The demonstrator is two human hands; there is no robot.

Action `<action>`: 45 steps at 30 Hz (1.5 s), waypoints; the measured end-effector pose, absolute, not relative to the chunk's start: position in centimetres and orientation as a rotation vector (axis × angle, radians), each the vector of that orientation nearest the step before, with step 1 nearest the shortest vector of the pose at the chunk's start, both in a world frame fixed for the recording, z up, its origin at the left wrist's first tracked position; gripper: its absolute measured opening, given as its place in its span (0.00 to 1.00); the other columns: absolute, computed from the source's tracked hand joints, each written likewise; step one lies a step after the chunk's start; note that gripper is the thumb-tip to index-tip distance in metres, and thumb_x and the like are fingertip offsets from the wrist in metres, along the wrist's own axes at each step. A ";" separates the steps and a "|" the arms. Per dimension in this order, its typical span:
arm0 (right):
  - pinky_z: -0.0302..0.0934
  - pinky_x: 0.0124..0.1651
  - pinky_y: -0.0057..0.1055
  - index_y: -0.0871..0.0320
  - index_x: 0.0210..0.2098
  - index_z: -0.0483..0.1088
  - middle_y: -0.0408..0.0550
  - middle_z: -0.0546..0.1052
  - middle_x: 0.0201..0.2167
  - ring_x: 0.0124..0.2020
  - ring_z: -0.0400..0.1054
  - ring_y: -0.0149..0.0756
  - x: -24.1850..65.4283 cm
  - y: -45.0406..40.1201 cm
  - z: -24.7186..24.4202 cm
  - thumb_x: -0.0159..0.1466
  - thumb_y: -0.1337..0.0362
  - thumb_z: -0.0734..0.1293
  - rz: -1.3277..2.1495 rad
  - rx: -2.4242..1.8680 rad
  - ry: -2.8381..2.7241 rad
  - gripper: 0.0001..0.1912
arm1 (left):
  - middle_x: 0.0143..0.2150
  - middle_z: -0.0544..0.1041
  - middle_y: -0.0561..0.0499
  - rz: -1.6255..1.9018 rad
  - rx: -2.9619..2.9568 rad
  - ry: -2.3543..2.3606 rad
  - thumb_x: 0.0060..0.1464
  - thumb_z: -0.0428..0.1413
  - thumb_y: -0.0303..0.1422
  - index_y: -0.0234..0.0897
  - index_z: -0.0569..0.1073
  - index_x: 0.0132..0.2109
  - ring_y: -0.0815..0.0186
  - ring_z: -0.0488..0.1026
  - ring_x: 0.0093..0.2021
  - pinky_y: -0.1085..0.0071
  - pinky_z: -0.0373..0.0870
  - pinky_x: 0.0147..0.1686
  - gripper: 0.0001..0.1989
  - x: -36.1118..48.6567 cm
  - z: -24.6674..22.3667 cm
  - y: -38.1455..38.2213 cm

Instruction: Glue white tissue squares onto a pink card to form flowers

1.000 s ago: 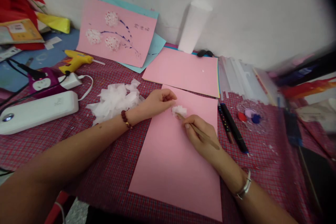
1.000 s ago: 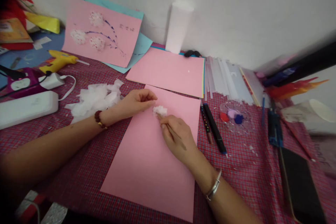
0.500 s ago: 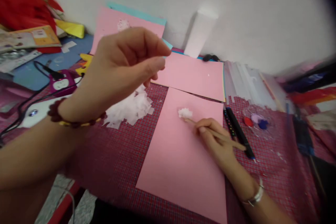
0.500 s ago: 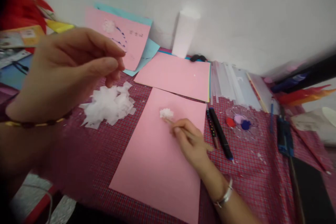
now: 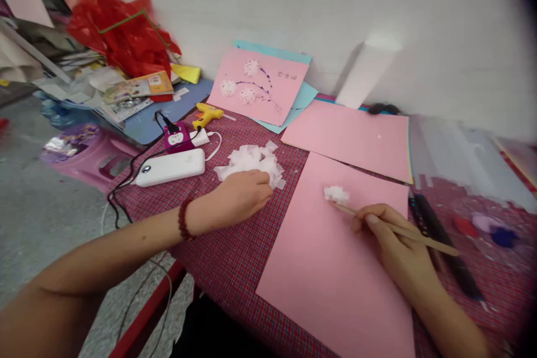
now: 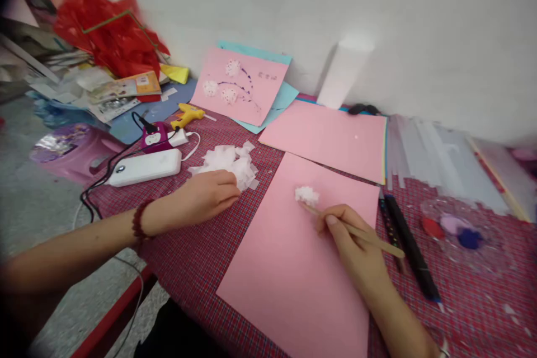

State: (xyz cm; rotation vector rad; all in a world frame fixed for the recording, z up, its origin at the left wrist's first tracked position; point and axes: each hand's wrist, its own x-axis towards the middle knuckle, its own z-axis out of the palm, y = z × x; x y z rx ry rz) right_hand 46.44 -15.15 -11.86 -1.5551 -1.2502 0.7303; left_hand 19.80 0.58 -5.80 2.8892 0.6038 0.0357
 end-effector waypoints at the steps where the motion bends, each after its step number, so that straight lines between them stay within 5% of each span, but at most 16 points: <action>1: 0.59 0.32 0.36 0.52 0.30 0.69 0.47 0.72 0.26 0.29 0.65 0.40 46.3 -15.1 -11.6 0.65 0.62 0.61 0.746 -1.579 -1.243 0.08 | 0.35 0.72 0.46 0.018 2.955 0.597 0.60 0.47 0.27 0.32 0.72 0.33 0.65 0.68 0.37 0.68 0.64 0.39 0.11 20.4 -6.3 0.5; 14: 0.59 0.34 0.32 0.53 0.30 0.68 0.43 0.71 0.27 0.31 0.64 0.36 46.0 -15.2 -11.1 0.65 0.59 0.60 0.860 -1.587 -1.210 0.10 | 0.34 0.73 0.44 -0.070 3.243 0.355 0.54 0.50 0.23 0.31 0.71 0.33 0.59 0.68 0.37 0.64 0.64 0.36 0.06 24.0 -8.2 2.1; 22: 0.58 0.32 0.32 0.53 0.28 0.68 0.44 0.71 0.25 0.29 0.64 0.36 46.5 -15.4 -11.0 0.64 0.61 0.61 0.807 -1.547 -1.223 0.09 | 0.31 0.71 0.51 0.537 2.398 0.754 0.48 0.52 0.25 0.33 0.70 0.25 0.69 0.67 0.34 0.73 0.63 0.35 0.05 23.4 -4.4 2.6; 28: 0.56 0.31 0.31 0.55 0.27 0.66 0.43 0.69 0.23 0.27 0.62 0.34 46.6 -15.4 -10.8 0.64 0.63 0.60 0.817 -1.524 -1.195 0.10 | 0.21 0.64 0.57 0.293 1.900 0.777 0.47 0.51 0.27 0.34 0.67 0.28 0.75 0.59 0.20 0.77 0.52 0.19 0.02 27.0 -3.2 1.7; 45: 0.54 0.31 0.29 0.56 0.27 0.66 0.41 0.69 0.24 0.27 0.61 0.32 46.5 -15.0 -11.0 0.64 0.66 0.59 0.739 -1.602 -1.143 0.10 | 0.23 0.68 0.55 0.099 1.884 0.667 0.46 0.52 0.27 0.32 0.71 0.30 0.74 0.62 0.24 0.77 0.56 0.23 0.04 30.4 -7.4 1.9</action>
